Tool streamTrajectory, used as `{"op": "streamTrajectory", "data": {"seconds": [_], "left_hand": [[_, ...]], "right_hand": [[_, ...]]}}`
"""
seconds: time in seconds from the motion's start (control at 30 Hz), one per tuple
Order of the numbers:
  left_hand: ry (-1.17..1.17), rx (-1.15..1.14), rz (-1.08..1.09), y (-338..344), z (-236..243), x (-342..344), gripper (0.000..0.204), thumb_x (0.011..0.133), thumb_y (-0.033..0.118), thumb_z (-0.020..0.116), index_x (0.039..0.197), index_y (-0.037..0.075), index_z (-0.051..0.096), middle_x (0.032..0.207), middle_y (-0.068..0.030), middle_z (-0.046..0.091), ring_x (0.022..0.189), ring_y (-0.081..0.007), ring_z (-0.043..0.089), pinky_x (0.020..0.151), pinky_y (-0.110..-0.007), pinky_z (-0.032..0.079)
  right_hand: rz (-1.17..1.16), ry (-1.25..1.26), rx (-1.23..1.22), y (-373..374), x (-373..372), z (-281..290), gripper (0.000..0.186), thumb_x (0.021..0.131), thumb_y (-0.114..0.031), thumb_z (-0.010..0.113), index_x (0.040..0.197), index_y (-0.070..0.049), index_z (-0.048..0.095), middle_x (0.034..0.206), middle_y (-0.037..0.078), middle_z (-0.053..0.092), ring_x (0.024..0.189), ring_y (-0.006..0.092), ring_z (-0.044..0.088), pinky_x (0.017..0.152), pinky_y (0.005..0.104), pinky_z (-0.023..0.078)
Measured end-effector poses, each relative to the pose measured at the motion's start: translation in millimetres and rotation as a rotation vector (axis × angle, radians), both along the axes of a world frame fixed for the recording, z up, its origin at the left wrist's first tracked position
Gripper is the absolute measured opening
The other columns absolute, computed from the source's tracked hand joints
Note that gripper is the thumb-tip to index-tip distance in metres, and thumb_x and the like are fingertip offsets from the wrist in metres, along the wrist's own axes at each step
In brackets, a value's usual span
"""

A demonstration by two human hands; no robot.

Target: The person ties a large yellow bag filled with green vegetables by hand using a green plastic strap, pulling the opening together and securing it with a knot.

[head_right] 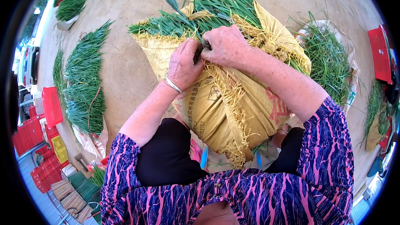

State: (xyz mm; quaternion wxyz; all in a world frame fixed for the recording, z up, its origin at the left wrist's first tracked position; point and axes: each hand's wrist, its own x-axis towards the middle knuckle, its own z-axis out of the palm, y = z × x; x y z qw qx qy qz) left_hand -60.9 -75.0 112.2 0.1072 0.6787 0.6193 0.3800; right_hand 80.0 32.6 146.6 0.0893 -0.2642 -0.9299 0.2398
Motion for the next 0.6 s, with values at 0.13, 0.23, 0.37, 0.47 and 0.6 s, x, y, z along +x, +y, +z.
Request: {"op": "streamTrajectory", "data": {"seconds": [0.13,0.23,0.37,0.47,0.6], "left_hand": [[0.008,-0.06,0.012,1.0,0.1,-0.3,0.021,0.073,0.003,0.065,0.091,0.004,0.053,0.083,-0.0152,0.058,0.078,-0.0363,0.059,0.068,-0.044,0.049],[0.025,-0.073,0.019,0.8,3.8,0.3,0.02,0.074,0.005,0.064,0.091,0.004,0.053,0.083,-0.0161,0.058,0.079,-0.0368,0.059,0.068,-0.044,0.049],[0.054,-0.073,0.025,2.2,5.0,0.3,0.019,0.074,0.005,0.063,0.09,0.004,0.053,0.083,-0.0168,0.058,0.08,-0.0374,0.059,0.068,-0.045,0.049],[0.067,-0.092,0.002,5.1,6.8,-1.5,0.019,0.074,0.005,0.062,0.09,0.004,0.052,0.084,-0.0168,0.058,0.08,-0.0376,0.059,0.069,-0.045,0.049],[0.085,-0.086,-0.038,7.7,10.7,-1.5,0.02,0.074,0.006,0.063,0.091,0.004,0.052,0.084,-0.0163,0.058,0.081,-0.0375,0.059,0.069,-0.046,0.048]], "right_hand": [[-0.006,-0.01,-0.017,2.1,-0.5,2.7,0.02,0.074,-0.024,0.063,0.074,-0.004,0.062,0.071,0.016,0.064,0.07,0.0345,0.064,0.065,0.0427,0.051],[-0.011,-0.05,-0.035,3.0,-2.7,8.3,0.024,0.073,-0.03,0.063,0.077,-0.007,0.065,0.077,0.016,0.067,0.079,0.0356,0.065,0.072,0.0463,0.051],[0.018,-0.196,-0.002,3.1,-7.1,17.9,0.024,0.072,-0.03,0.063,0.078,-0.006,0.065,0.079,0.017,0.067,0.082,0.0367,0.065,0.072,0.0466,0.051],[0.052,-0.213,0.028,5.9,-7.7,17.3,0.026,0.072,-0.03,0.063,0.079,-0.005,0.065,0.08,0.018,0.067,0.083,0.0369,0.065,0.072,0.0475,0.05],[0.076,-0.202,0.013,11.9,-5.7,10.1,0.027,0.071,-0.03,0.062,0.08,-0.005,0.065,0.08,0.018,0.067,0.083,0.037,0.065,0.072,0.0488,0.05]]}}
